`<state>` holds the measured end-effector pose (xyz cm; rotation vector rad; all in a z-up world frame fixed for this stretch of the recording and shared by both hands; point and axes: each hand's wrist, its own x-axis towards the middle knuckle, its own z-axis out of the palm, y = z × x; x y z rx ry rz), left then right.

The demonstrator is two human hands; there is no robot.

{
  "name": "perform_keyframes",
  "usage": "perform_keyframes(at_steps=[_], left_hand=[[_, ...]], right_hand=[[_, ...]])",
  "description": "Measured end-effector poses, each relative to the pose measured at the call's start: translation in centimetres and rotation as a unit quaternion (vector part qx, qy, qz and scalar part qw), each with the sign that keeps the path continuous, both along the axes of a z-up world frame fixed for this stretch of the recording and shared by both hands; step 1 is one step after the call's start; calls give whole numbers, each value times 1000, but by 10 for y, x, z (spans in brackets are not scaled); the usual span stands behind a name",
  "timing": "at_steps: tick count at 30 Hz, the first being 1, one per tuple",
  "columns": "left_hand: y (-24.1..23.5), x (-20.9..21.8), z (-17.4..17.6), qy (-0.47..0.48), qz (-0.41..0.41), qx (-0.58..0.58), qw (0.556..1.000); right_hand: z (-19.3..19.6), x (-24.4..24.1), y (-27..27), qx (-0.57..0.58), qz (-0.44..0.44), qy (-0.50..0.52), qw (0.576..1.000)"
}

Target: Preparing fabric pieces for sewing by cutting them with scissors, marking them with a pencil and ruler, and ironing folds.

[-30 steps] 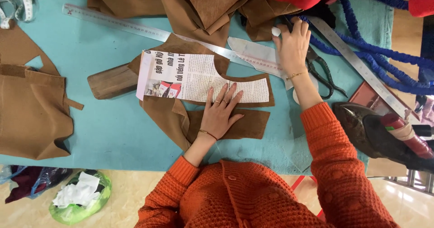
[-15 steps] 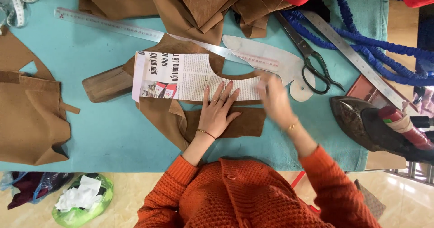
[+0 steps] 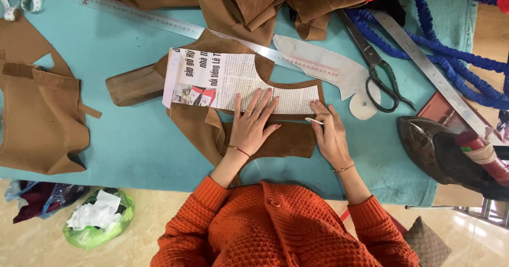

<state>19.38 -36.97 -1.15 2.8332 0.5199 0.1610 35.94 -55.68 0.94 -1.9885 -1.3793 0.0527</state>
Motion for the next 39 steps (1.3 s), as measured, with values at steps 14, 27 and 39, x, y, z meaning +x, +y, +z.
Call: perform_keyframes(at_steps=[14, 27, 39], left_hand=[[6, -2, 5, 29, -5, -20, 999], [14, -10, -2, 31, 1, -7, 1000], [14, -7, 3, 29, 1, 19, 999]], right_hand=[[8, -3, 3, -9, -6, -21, 1000], [2, -1, 1, -19, 2, -27, 999], [2, -2, 3, -27, -2, -29, 999]])
